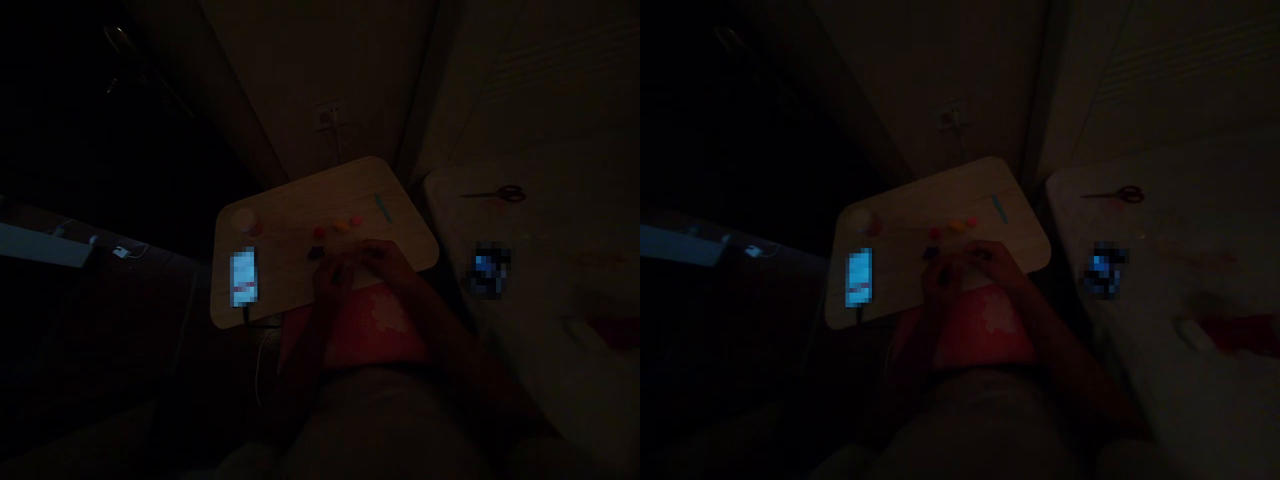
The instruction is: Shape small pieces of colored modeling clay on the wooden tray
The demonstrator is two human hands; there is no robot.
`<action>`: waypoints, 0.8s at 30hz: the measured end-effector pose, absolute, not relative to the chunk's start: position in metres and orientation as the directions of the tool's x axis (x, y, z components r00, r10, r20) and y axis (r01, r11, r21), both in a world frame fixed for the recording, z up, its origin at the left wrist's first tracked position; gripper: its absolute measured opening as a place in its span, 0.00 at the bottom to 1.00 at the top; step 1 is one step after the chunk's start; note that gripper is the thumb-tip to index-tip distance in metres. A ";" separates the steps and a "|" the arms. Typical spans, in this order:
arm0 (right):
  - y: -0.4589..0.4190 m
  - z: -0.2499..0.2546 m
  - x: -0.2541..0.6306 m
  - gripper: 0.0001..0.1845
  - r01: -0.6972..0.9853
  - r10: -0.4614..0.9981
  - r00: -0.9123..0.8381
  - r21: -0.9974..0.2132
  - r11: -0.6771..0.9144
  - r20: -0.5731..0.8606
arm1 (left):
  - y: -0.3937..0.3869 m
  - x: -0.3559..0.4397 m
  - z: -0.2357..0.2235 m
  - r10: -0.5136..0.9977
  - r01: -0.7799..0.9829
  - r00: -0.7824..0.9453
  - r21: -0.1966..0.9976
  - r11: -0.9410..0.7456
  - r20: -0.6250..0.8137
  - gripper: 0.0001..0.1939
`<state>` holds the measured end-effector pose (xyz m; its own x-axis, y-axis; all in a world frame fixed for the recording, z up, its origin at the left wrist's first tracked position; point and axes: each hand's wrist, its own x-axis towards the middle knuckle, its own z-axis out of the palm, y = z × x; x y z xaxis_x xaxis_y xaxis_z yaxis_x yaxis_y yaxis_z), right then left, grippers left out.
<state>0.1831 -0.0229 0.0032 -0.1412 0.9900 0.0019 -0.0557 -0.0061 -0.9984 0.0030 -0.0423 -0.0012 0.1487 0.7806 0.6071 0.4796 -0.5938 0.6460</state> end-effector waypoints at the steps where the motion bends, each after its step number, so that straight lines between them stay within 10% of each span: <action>1: -0.023 0.002 0.182 0.14 -0.073 0.992 -0.124 -0.997 -0.010 0.000 | -0.042 0.003 -0.001 0.786 0.484 0.148 0.650 -0.586 0.600 0.11; 24: -0.022 0.002 0.185 0.15 -0.137 0.964 -0.265 -0.988 -0.073 -0.035 | -0.041 0.004 -0.002 0.759 0.487 0.178 0.614 -0.621 0.626 0.10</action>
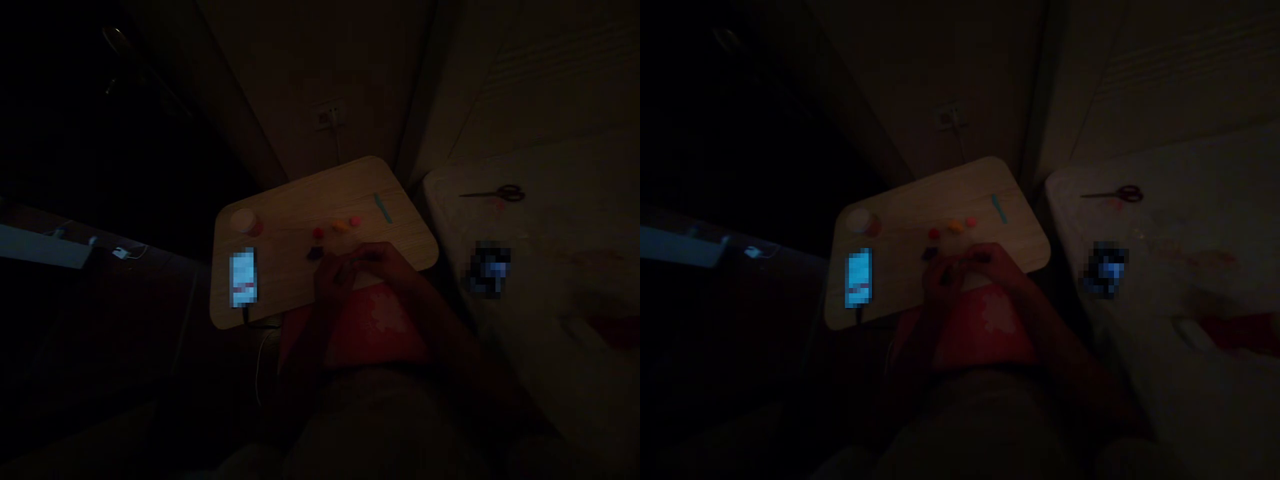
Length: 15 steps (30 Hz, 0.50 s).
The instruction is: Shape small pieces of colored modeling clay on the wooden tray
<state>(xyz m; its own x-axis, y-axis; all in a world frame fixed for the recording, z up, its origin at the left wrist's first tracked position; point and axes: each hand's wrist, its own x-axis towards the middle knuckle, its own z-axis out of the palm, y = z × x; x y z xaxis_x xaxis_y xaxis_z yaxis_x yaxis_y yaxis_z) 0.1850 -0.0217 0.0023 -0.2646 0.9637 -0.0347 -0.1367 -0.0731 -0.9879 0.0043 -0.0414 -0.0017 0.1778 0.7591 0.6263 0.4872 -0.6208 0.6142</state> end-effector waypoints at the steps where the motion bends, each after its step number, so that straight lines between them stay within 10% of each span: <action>1: -0.021 0.002 0.185 0.15 -0.133 0.963 -0.269 -0.989 -0.066 -0.028 | -0.041 0.004 -0.002 0.750 0.477 0.169 0.613 -0.630 0.639 0.09; 15: -0.021 0.002 0.187 0.12 -0.144 0.963 -0.268 -0.989 -0.030 0.010 | -0.040 0.002 -0.008 0.732 0.491 0.130 0.598 -0.634 0.669 0.08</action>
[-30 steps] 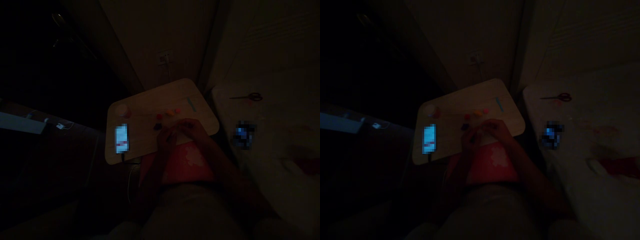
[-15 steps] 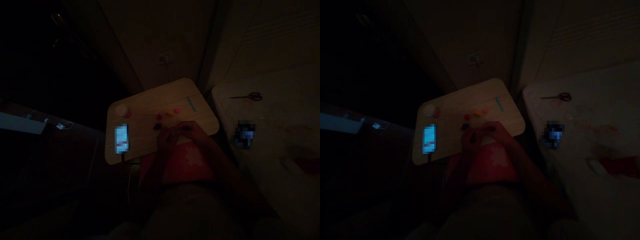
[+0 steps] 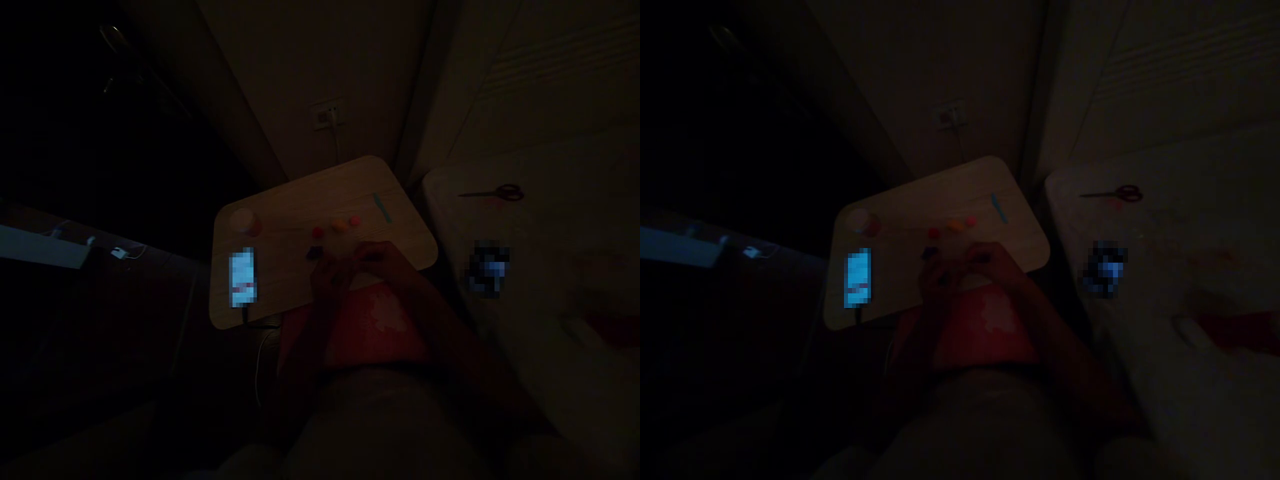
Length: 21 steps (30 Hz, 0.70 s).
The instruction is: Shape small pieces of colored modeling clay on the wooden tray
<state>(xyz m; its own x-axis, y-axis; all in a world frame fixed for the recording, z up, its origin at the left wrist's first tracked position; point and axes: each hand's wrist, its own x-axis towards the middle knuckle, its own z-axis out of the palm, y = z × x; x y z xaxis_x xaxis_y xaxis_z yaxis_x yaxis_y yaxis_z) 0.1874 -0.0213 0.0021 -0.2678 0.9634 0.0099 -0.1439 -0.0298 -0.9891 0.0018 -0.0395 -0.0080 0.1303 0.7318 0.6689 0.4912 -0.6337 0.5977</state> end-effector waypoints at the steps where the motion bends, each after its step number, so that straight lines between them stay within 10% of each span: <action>1: -0.021 0.002 0.188 0.12 -0.143 0.964 -0.267 -0.989 -0.028 0.012 | -0.039 0.001 -0.008 0.724 0.481 0.136 0.594 -0.645 0.676 0.07; 21: -0.022 0.006 0.186 0.15 -0.146 0.969 -0.248 -0.988 -0.057 -0.019 | -0.043 0.007 -0.003 0.726 0.510 0.134 0.581 -0.634 0.674 0.09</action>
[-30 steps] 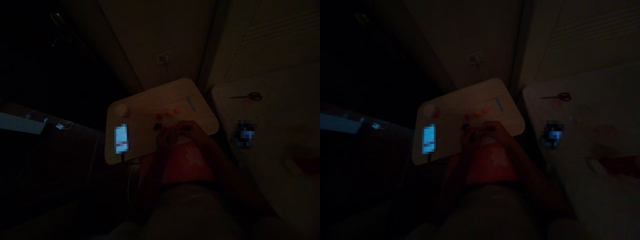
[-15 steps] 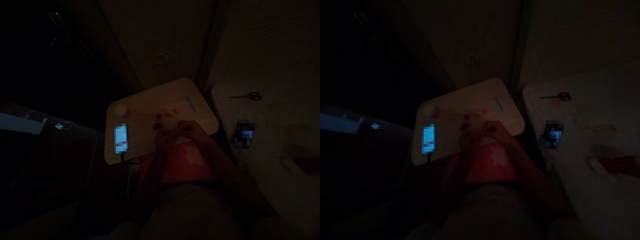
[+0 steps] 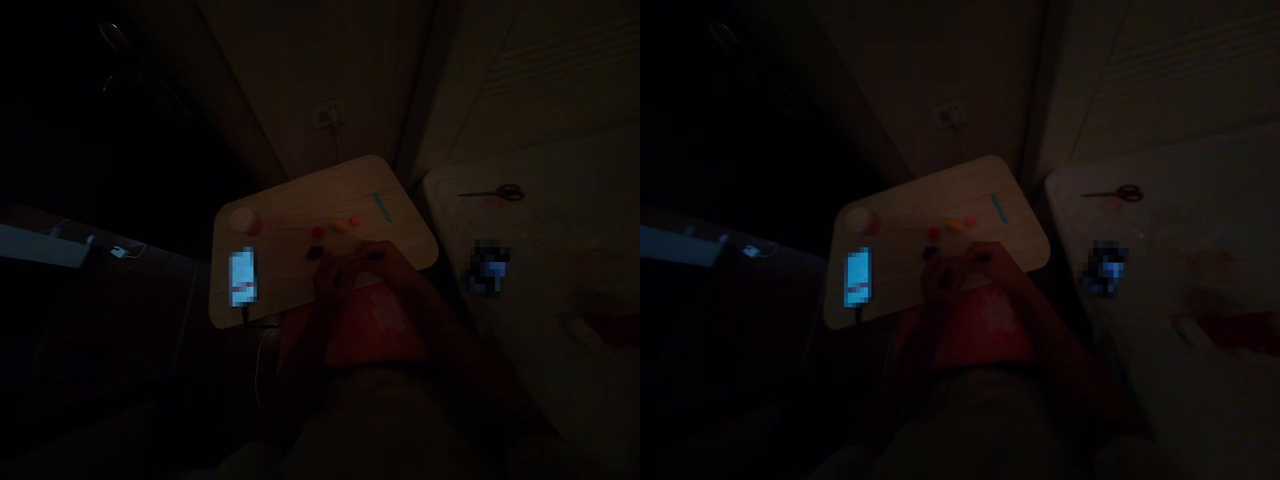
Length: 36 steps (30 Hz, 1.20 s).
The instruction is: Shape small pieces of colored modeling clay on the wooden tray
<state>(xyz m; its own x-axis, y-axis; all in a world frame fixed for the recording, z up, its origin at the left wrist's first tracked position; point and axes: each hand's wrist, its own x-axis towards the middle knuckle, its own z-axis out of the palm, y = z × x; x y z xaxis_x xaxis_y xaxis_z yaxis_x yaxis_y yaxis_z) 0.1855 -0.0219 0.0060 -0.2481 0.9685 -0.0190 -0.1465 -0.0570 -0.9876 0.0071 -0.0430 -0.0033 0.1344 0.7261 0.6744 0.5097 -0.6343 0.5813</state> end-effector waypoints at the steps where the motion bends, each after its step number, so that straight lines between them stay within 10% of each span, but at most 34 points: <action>1: -0.022 0.006 0.185 0.15 -0.152 0.970 -0.243 -0.987 -0.058 -0.019 | -0.043 0.007 -0.003 0.729 0.513 0.135 0.582 -0.631 0.672 0.10; 36: -0.027 0.012 0.197 0.15 -0.198 0.910 -0.414 -0.978 -0.062 0.026 | -0.037 -0.001 -0.010 0.789 0.411 0.126 0.692 -0.594 0.602 0.11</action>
<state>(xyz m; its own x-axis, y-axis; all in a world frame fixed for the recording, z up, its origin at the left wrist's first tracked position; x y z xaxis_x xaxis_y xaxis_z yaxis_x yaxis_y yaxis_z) 0.1966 -0.0271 0.0118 -0.4136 0.9101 0.0255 -0.1979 -0.0625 -0.9782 -0.0007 -0.0366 -0.0101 0.1262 0.7886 0.6018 0.4105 -0.5938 0.6920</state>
